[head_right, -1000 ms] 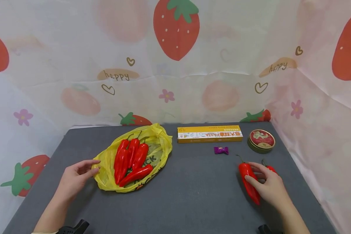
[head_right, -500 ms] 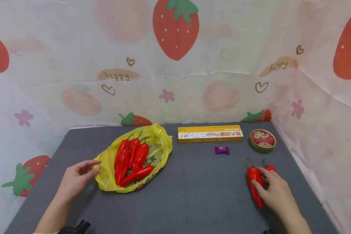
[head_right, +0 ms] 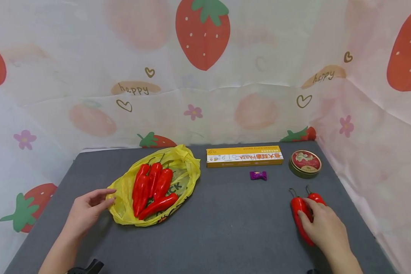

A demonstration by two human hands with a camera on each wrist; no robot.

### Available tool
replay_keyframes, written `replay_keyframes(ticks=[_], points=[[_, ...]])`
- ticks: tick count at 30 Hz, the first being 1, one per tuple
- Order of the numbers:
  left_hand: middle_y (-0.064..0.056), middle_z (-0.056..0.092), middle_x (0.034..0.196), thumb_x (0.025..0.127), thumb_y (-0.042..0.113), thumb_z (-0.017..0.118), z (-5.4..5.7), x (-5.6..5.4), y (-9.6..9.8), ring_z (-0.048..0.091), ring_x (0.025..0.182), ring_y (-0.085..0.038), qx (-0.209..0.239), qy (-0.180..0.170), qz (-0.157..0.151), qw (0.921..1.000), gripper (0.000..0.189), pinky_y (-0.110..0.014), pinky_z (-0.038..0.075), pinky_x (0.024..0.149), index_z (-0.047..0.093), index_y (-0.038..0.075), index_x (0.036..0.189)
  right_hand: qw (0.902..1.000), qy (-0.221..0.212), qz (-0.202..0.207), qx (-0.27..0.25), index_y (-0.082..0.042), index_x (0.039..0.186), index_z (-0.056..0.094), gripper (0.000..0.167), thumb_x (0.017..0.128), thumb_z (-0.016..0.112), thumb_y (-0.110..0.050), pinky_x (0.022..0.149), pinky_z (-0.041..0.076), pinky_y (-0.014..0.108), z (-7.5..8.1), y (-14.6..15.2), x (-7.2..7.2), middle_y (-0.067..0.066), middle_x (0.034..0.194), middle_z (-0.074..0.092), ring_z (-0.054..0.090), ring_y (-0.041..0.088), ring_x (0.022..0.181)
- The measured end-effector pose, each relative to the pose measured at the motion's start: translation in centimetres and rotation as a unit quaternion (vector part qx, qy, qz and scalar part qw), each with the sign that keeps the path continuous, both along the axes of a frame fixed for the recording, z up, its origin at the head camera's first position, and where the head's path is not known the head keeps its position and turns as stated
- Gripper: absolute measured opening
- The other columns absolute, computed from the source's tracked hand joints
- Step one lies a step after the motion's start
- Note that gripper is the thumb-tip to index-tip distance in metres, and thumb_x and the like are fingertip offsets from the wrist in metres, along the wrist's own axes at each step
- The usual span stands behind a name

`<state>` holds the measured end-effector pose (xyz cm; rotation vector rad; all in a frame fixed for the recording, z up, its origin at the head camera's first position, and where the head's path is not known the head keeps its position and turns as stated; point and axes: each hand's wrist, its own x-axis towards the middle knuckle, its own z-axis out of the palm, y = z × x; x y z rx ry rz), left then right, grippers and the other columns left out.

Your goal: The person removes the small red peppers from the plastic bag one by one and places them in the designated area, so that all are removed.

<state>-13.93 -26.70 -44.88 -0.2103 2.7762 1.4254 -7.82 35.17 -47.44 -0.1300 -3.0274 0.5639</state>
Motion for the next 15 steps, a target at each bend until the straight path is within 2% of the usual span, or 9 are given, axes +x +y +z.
replay_keyframes(ticks=[10, 15], points=[[-0.014, 0.065, 0.120, 0.096, 0.025, 0.071, 0.00, 0.08, -0.01, 0.058, 0.096, -0.019, -0.003, 0.000, 0.003, 1.0000, 0.036, -0.024, 0.058, 0.077, 0.069, 0.010, 0.129, 0.9994, 0.032, -0.009, 0.003, -0.002, 0.122, 0.067, 0.040, 0.091, 0.072, -0.026, 0.055, 0.047, 0.039, -0.35, 0.22, 0.43, 0.012, 0.091, 0.070, 0.059, 0.019, 0.073], [-0.013, 0.065, 0.119, 0.096, 0.025, 0.071, 0.00, 0.06, 0.01, 0.058, 0.095, -0.019, -0.006, 0.001, 0.004, 1.0000, 0.036, -0.024, 0.058, 0.077, 0.069, 0.010, 0.128, 0.9998, 0.012, -0.013, 0.013, -0.001, 0.123, 0.066, 0.051, 0.089, 0.075, -0.038, 0.057, 0.048, 0.042, -0.19, 0.31, 0.50, 0.010, 0.086, 0.066, 0.058, 0.022, 0.074]])
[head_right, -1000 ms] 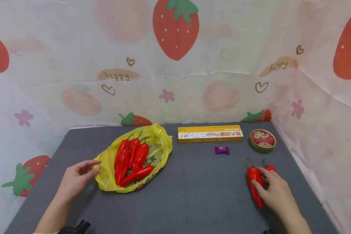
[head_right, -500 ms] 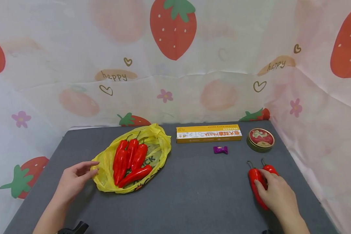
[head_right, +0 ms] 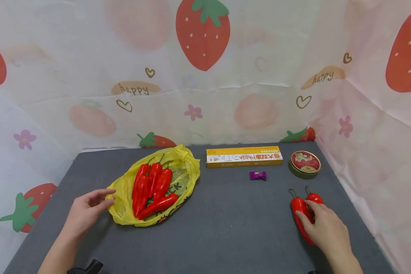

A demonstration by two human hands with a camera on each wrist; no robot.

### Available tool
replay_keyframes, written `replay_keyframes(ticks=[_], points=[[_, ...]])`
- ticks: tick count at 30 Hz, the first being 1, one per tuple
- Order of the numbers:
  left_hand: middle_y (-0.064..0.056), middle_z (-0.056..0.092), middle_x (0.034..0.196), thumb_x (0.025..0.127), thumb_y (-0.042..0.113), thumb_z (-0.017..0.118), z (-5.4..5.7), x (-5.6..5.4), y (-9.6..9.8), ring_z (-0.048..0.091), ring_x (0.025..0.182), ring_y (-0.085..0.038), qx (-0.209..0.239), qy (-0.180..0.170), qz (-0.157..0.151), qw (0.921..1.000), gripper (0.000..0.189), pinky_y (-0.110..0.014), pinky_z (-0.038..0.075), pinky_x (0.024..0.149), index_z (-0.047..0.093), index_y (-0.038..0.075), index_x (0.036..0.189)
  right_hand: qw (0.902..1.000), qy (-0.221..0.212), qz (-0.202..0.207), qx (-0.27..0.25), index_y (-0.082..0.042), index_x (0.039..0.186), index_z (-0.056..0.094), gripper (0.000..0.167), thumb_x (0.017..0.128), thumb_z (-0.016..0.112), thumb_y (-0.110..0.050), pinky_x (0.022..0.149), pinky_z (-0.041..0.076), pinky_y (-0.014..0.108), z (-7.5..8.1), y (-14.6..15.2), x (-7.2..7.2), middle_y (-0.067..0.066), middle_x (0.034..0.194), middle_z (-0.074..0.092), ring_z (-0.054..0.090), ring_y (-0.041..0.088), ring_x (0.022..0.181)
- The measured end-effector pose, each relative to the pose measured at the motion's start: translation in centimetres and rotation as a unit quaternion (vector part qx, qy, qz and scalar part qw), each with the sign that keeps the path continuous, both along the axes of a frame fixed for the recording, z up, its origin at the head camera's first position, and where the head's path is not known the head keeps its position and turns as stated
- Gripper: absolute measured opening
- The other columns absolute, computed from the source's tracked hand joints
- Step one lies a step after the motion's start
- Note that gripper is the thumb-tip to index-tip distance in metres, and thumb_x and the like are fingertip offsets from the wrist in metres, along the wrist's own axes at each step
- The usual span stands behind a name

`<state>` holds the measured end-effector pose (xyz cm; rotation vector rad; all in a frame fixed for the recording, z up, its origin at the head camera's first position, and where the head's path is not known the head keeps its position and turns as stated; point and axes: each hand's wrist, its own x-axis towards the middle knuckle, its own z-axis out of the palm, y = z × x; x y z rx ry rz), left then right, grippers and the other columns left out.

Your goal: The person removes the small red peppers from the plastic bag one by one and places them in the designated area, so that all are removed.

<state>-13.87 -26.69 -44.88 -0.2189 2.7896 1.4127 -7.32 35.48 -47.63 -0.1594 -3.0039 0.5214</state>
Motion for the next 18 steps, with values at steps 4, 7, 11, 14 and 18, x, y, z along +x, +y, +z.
replay_keyframes(ticks=[4, 7, 11, 14, 18], points=[[-0.013, 0.066, 0.119, 0.096, 0.025, 0.071, 0.05, -0.03, 0.04, 0.058, 0.094, -0.018, -0.002, 0.000, -0.001, 1.0000, 0.036, -0.022, 0.057, 0.075, 0.069, 0.010, 0.128, 0.9998, -0.014, -0.005, 0.009, 0.000, 0.123, 0.065, 0.056, 0.085, 0.078, -0.039, 0.055, 0.046, 0.041, 0.13, -0.02, 0.01, 0.010, 0.085, 0.064, 0.058, 0.023, 0.074], [-0.013, 0.066, 0.120, 0.096, 0.025, 0.071, 0.07, 0.02, 0.03, 0.058, 0.095, -0.018, -0.003, 0.000, -0.001, 1.0000, 0.036, -0.019, 0.056, 0.074, 0.069, 0.010, 0.128, 0.9997, -0.019, -0.008, 0.009, 0.000, 0.125, 0.064, 0.053, 0.086, 0.077, -0.034, 0.053, 0.042, 0.037, 0.21, -0.07, -0.04, 0.008, 0.081, 0.063, 0.057, 0.022, 0.072], [-0.013, 0.066, 0.121, 0.096, 0.025, 0.071, 0.10, 0.04, 0.02, 0.058, 0.095, -0.017, -0.003, 0.001, -0.002, 1.0000, 0.036, -0.020, 0.056, 0.075, 0.069, 0.010, 0.128, 0.9995, -0.027, -0.017, 0.008, 0.000, 0.127, 0.062, 0.053, 0.088, 0.075, -0.032, 0.052, 0.040, 0.035, 0.34, 0.08, 0.02, 0.006, 0.078, 0.060, 0.055, 0.021, 0.069], [-0.013, 0.066, 0.120, 0.095, 0.024, 0.071, 0.09, 0.02, 0.02, 0.058, 0.094, -0.016, 0.000, 0.003, -0.001, 1.0000, 0.035, -0.023, 0.057, 0.076, 0.069, 0.010, 0.127, 0.9991, -0.031, -0.025, 0.011, 0.001, 0.128, 0.061, 0.053, 0.088, 0.075, -0.032, 0.052, 0.041, 0.037, 0.44, 0.19, 0.06, 0.007, 0.080, 0.061, 0.055, 0.021, 0.069], [-0.013, 0.066, 0.118, 0.095, 0.024, 0.071, 0.12, -0.01, 0.02, 0.058, 0.093, -0.016, 0.002, 0.007, 0.001, 1.0000, 0.035, -0.025, 0.058, 0.076, 0.070, 0.009, 0.127, 0.9990, -0.029, -0.032, 0.014, 0.002, 0.127, 0.061, 0.054, 0.087, 0.075, -0.031, 0.053, 0.046, 0.042, 0.46, 0.22, -0.01, 0.013, 0.087, 0.065, 0.056, 0.023, 0.070]])
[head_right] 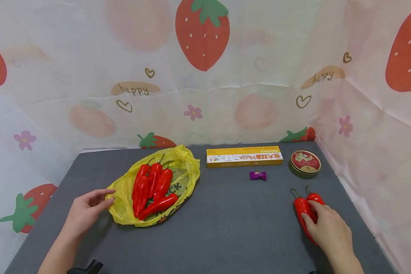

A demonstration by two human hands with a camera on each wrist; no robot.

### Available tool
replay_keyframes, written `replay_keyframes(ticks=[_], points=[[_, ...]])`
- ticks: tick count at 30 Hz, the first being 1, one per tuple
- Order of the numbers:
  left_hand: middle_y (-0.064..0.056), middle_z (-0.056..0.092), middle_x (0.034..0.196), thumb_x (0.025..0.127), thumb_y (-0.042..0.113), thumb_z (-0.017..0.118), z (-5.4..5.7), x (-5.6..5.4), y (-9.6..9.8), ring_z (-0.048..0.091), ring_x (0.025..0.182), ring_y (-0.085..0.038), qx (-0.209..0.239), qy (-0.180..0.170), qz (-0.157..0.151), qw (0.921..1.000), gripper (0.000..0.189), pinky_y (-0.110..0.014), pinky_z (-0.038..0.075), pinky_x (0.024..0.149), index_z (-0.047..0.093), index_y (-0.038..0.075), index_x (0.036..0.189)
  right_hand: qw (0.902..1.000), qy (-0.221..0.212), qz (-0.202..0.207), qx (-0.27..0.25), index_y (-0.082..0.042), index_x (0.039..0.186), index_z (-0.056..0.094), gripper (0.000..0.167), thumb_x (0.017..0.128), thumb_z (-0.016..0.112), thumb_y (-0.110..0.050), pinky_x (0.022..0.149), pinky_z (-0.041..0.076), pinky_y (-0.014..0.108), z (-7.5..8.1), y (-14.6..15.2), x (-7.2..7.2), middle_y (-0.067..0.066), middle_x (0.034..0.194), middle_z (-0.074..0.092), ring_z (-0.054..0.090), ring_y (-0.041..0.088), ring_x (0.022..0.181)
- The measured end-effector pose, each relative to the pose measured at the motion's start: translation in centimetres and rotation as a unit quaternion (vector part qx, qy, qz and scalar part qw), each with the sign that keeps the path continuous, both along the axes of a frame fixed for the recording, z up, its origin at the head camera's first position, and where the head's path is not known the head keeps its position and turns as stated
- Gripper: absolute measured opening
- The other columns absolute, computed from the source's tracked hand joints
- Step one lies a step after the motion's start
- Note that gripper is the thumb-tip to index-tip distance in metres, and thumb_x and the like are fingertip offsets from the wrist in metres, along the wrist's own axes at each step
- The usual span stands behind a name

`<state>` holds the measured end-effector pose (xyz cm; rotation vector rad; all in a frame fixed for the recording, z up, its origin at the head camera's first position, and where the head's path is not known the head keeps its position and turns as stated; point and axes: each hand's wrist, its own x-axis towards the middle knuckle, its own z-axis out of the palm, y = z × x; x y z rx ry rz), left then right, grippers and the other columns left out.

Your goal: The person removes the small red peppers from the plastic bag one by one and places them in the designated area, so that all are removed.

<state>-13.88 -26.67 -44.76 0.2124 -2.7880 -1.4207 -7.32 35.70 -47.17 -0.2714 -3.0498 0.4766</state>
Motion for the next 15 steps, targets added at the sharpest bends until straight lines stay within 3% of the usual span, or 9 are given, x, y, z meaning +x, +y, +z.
replay_keyframes(ticks=[8, 15], points=[[-0.012, 0.066, 0.116, 0.096, 0.027, 0.071, 0.35, 0.03, -0.32, 0.058, 0.094, -0.017, -0.001, -0.001, -0.001, 1.0000, 0.036, -0.026, 0.058, 0.076, 0.069, 0.010, 0.128, 1.0000, -0.002, -0.003, -0.001, 0.000, 0.129, 0.060, 0.056, 0.084, 0.079, -0.028, 0.062, 0.049, 0.054, 0.34, -0.28, -0.36, 0.030, 0.113, 0.062, 0.060, 0.034, 0.079], [-0.012, 0.067, 0.118, 0.096, 0.025, 0.071, 0.29, 0.12, -0.50, 0.059, 0.094, -0.017, -0.002, -0.004, -0.003, 1.0000, 0.035, -0.027, 0.058, 0.077, 0.069, 0.011, 0.128, 0.9998, 0.018, 0.001, -0.002, -0.003, 0.128, 0.060, 0.051, 0.083, 0.077, -0.020, 0.061, 0.049, 0.057, 0.48, -0.35, -0.57, 0.029, 0.112, 0.061, 0.059, 0.032, 0.077]])
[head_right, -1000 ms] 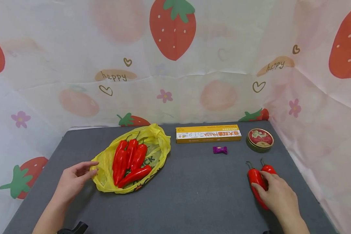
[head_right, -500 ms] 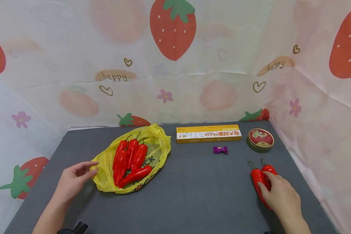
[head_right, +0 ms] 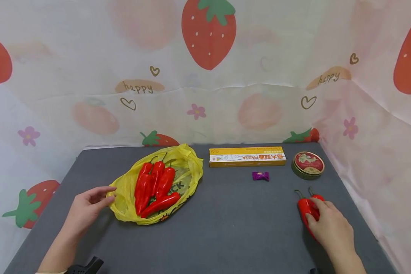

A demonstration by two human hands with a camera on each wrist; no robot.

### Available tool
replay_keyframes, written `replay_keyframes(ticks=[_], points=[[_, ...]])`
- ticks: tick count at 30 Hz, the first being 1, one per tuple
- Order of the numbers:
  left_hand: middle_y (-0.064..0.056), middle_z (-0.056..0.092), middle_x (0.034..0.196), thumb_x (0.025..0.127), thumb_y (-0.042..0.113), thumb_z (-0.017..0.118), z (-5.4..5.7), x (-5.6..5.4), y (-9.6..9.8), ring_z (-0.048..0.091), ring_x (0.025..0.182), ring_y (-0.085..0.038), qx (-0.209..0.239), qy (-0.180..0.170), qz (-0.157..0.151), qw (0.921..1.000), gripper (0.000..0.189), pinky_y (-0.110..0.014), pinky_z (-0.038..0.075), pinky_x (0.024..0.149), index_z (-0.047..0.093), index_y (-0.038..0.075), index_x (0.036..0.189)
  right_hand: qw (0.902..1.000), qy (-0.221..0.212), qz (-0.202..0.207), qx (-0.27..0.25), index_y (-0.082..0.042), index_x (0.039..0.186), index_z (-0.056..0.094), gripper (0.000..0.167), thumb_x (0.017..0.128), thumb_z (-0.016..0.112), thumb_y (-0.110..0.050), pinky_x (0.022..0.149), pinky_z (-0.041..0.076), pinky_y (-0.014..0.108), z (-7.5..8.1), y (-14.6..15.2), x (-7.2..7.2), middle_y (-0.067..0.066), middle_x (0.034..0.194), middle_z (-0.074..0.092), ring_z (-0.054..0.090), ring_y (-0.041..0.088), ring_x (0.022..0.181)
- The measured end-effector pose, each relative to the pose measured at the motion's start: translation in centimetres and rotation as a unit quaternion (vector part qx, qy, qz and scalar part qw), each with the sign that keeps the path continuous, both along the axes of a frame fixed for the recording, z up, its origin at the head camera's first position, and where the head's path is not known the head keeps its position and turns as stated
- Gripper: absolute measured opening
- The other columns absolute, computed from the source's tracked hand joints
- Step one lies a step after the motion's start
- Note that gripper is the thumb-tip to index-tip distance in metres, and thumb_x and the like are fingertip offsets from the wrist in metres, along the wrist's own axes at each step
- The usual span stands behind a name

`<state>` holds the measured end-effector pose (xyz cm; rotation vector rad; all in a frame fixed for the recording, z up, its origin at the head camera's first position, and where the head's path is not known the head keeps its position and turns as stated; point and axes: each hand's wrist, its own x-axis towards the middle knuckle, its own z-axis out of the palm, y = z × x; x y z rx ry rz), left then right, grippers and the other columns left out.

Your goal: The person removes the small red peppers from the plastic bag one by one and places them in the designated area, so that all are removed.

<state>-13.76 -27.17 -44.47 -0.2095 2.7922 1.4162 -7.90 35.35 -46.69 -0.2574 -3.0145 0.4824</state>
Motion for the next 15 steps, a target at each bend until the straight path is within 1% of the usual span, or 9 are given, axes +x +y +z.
replay_keyframes(ticks=[3, 8, 12, 15], points=[[-0.013, 0.066, 0.119, 0.096, 0.026, 0.071, 0.0, -0.1, 0.1, 0.058, 0.096, -0.020, 0.001, 0.000, 0.000, 1.0000, 0.036, -0.026, 0.058, 0.078, 0.069, 0.011, 0.128, 0.9998, 0.017, 0.003, 0.000, -0.004, 0.127, 0.061, 0.049, 0.083, 0.076, -0.018, 0.060, 0.049, 0.057, -0.1, 0.1, 0.2, 0.029, 0.112, 0.062, 0.059, 0.033, 0.075], [-0.013, 0.065, 0.120, 0.096, 0.028, 0.070, 0.1, -0.1, 0.2, 0.058, 0.098, -0.022, 0.001, -0.003, 0.001, 1.0000, 0.038, -0.026, 0.058, 0.078, 0.068, 0.011, 0.129, 0.9996, 0.026, 0.003, -0.003, -0.004, 0.127, 0.062, 0.050, 0.082, 0.078, -0.018, 0.058, 0.049, 0.056, 0.0, 0.0, 0.2, 0.029, 0.113, 0.061, 0.058, 0.031, 0.073], [-0.013, 0.066, 0.119, 0.096, 0.029, 0.070, 0.1, -0.1, 0.3, 0.059, 0.097, -0.022, -0.001, -0.005, 0.000, 1.0000, 0.038, -0.026, 0.058, 0.078, 0.068, 0.011, 0.129, 0.9996, 0.027, 0.005, -0.006, -0.006, 0.129, 0.062, 0.052, 0.082, 0.079, -0.020, 0.059, 0.048, 0.054, 0.4, -0.4, 0.2, 0.027, 0.116, 0.060, 0.059, 0.028, 0.075], [-0.013, 0.066, 0.118, 0.096, 0.028, 0.070, 0.1, 0.0, 0.3, 0.059, 0.095, -0.020, -0.002, -0.006, 0.000, 1.0000, 0.037, -0.026, 0.058, 0.077, 0.069, 0.011, 0.129, 0.9995, 0.027, 0.012, -0.009, -0.006, 0.130, 0.062, 0.052, 0.083, 0.079, -0.023, 0.063, 0.048, 0.055, 1.0, -1.1, 0.1, 0.026, 0.120, 0.060, 0.061, 0.029, 0.079]])
